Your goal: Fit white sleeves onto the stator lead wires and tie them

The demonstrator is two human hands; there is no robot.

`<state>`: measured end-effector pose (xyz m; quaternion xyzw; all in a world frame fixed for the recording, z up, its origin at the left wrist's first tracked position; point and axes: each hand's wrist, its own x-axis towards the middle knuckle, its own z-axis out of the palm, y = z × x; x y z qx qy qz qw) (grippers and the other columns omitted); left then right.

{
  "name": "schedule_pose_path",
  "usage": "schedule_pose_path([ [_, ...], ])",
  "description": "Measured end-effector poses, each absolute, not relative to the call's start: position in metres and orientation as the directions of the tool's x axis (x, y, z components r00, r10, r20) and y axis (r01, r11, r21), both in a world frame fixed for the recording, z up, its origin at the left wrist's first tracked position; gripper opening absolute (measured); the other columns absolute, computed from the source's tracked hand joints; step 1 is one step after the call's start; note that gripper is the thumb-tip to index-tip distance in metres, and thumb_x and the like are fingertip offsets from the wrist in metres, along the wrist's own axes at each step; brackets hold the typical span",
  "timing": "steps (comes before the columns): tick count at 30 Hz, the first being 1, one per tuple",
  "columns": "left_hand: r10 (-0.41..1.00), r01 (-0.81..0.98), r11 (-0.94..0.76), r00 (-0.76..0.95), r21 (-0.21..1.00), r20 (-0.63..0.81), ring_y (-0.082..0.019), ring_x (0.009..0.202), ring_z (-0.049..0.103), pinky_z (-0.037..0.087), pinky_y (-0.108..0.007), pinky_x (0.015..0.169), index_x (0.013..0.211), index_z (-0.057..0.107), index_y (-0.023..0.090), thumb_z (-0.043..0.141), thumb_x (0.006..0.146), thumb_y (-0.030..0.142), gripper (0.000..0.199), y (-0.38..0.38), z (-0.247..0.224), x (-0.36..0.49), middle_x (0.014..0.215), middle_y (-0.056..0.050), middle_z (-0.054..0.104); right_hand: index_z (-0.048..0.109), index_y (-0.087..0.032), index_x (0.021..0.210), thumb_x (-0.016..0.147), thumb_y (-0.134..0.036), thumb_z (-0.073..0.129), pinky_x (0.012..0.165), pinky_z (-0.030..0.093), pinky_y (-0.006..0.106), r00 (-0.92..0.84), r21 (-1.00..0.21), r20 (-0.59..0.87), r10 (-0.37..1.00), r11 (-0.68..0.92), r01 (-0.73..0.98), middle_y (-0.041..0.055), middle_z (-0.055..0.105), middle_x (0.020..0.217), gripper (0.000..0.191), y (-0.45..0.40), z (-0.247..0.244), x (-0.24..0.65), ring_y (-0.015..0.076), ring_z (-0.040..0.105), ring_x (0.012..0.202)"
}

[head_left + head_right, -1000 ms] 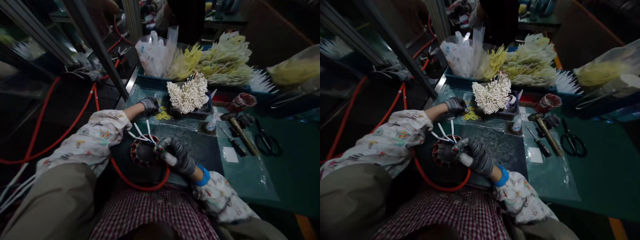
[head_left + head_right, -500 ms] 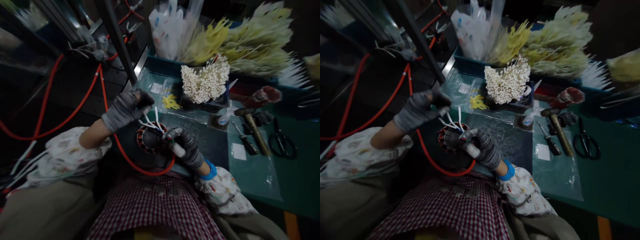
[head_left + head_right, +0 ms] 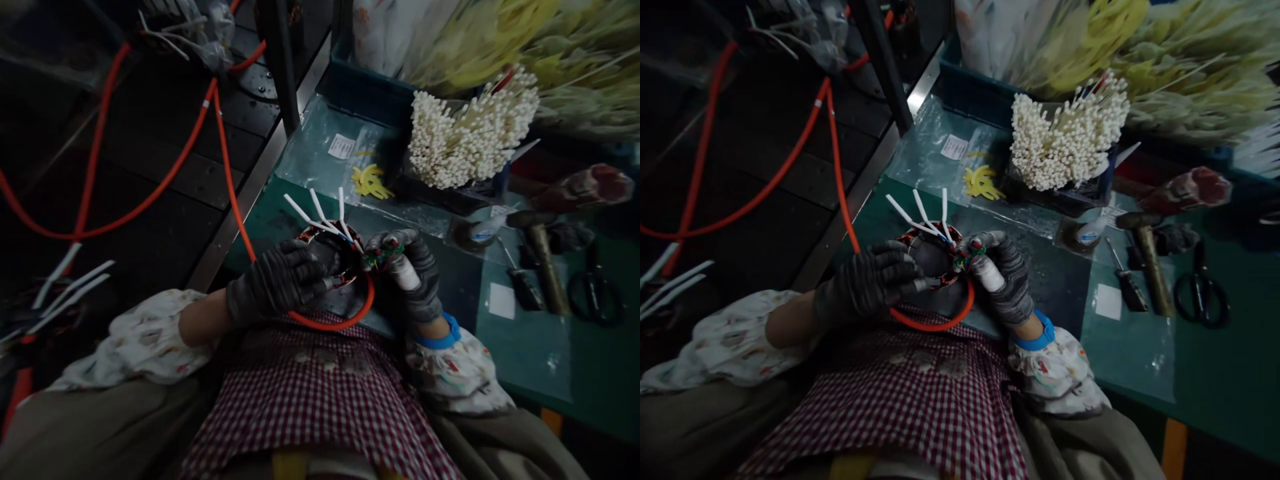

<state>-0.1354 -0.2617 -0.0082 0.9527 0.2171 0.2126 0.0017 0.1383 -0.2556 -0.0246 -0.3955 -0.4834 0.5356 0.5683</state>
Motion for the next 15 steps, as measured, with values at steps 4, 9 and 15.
schedule_pose_path([
  [4, 0.439, 0.393, -0.898, 0.788, 0.197, 0.432, -0.024, 0.114, 0.074, 0.060, -0.043, 0.113, 0.124, 0.080, 0.021, 0.057, 0.109, 0.008, 0.030, -0.255, -0.007, -0.135, 0.121, -0.007, 0.082, 0.077, -0.031, 0.101, 0.096, -0.055, 0.092, 0.080, 0.068, 0.031, -0.041, -0.955, 0.160, 0.986, 0.145, -0.258, -0.0019, 0.081, 0.096, 0.029, -0.256, -0.024, 0.139, 0.0175, 0.078, 0.088],
  [9, 0.444, 0.393, -0.896, 0.775, 0.209, 0.449, -0.030, 0.116, 0.074, 0.065, -0.048, 0.104, 0.123, 0.078, 0.015, 0.049, 0.113, 0.023, 0.032, -0.258, 0.004, -0.132, 0.124, -0.015, 0.081, 0.074, -0.030, 0.101, 0.097, -0.057, 0.091, 0.078, 0.070, 0.035, -0.067, -0.962, 0.162, 0.985, 0.142, -0.233, -0.0009, 0.082, 0.097, 0.032, -0.258, -0.021, 0.138, 0.0191, 0.079, 0.086],
  [15, 0.513, 0.520, -0.846, 0.735, 0.118, 0.444, -0.024, 0.111, 0.077, 0.064, -0.045, 0.110, 0.128, 0.080, 0.026, 0.067, 0.108, 0.013, 0.028, -0.278, -0.018, -0.131, 0.116, -0.005, 0.084, 0.075, -0.030, 0.101, 0.101, -0.056, 0.086, 0.079, 0.069, 0.036, -0.112, -0.986, 0.160, 0.981, 0.154, -0.056, 0.0008, 0.082, 0.095, 0.028, -0.270, -0.017, 0.136, 0.0197, 0.078, 0.083],
])
